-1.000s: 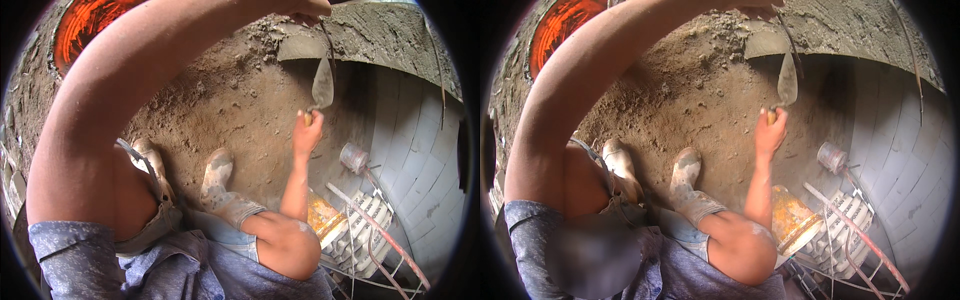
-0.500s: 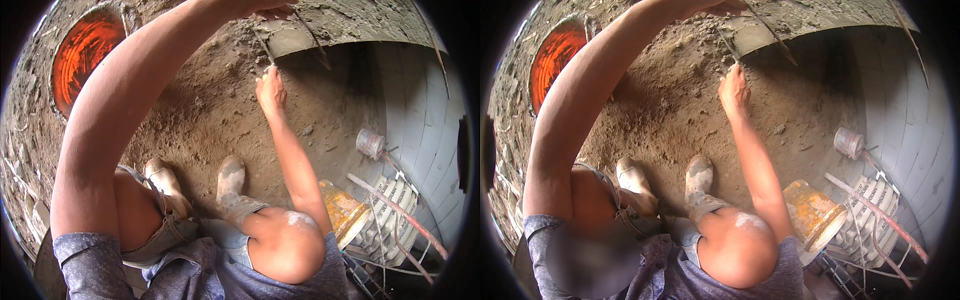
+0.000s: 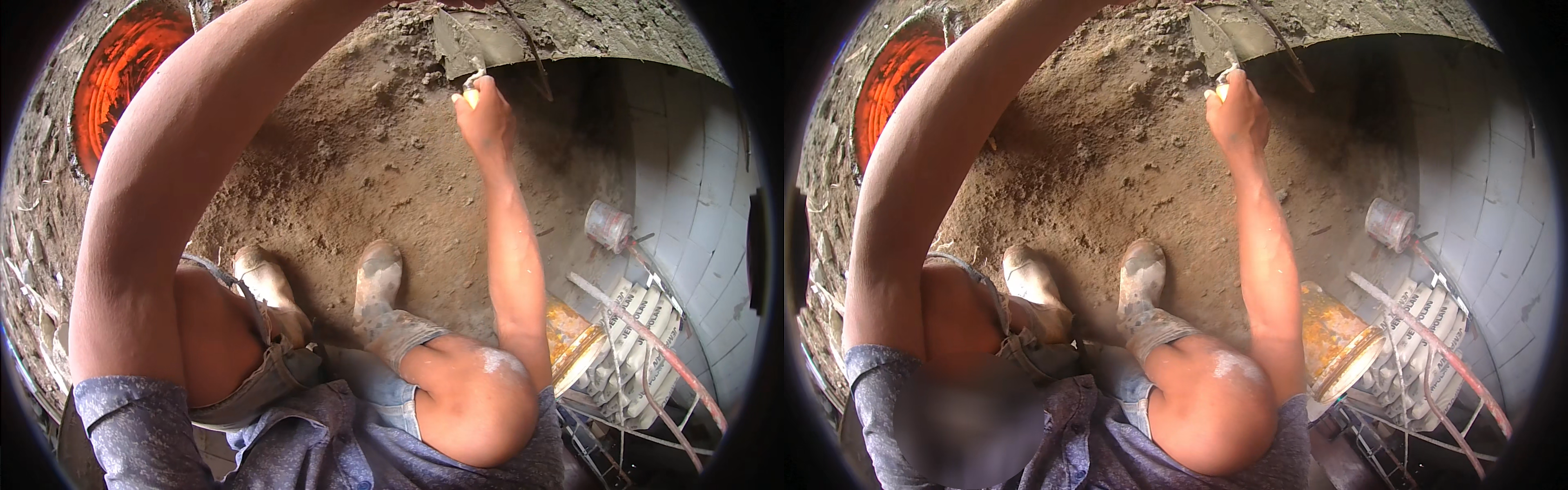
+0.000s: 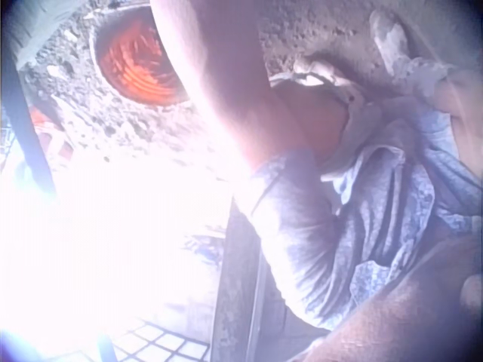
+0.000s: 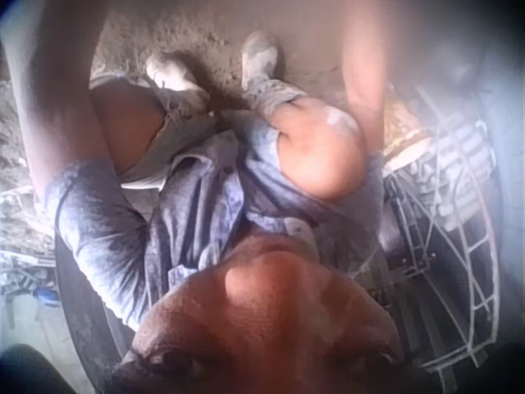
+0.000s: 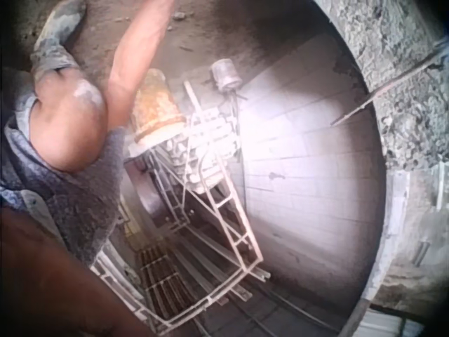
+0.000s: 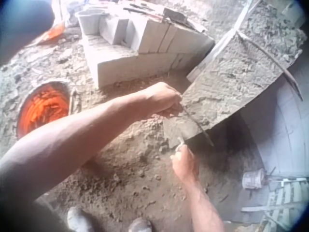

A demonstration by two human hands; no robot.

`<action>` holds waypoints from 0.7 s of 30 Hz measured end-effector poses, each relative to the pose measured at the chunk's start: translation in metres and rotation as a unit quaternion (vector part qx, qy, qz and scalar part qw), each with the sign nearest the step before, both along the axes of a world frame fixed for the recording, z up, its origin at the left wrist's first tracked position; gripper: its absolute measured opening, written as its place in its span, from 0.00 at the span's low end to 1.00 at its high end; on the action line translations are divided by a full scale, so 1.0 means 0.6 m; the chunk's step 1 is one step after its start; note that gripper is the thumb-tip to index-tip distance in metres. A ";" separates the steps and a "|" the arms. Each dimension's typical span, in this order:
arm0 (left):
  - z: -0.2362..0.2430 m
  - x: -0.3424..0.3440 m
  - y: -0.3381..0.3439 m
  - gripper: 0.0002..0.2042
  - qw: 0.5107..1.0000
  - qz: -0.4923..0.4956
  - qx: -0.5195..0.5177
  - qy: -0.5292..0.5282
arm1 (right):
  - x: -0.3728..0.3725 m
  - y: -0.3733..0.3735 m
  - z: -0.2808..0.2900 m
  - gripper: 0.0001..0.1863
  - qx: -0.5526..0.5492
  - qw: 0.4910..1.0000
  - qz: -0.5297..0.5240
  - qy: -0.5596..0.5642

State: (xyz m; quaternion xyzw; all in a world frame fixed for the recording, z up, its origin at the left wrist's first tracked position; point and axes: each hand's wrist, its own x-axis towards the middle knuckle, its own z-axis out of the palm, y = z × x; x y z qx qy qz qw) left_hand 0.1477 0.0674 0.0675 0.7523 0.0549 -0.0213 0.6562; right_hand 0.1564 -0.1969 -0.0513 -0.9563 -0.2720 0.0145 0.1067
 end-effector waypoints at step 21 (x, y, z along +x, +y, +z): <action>0.027 -0.016 0.022 0.17 0.981 -0.087 0.168 0.050 | -0.044 0.042 -0.031 0.18 -0.049 0.996 -0.055 0.050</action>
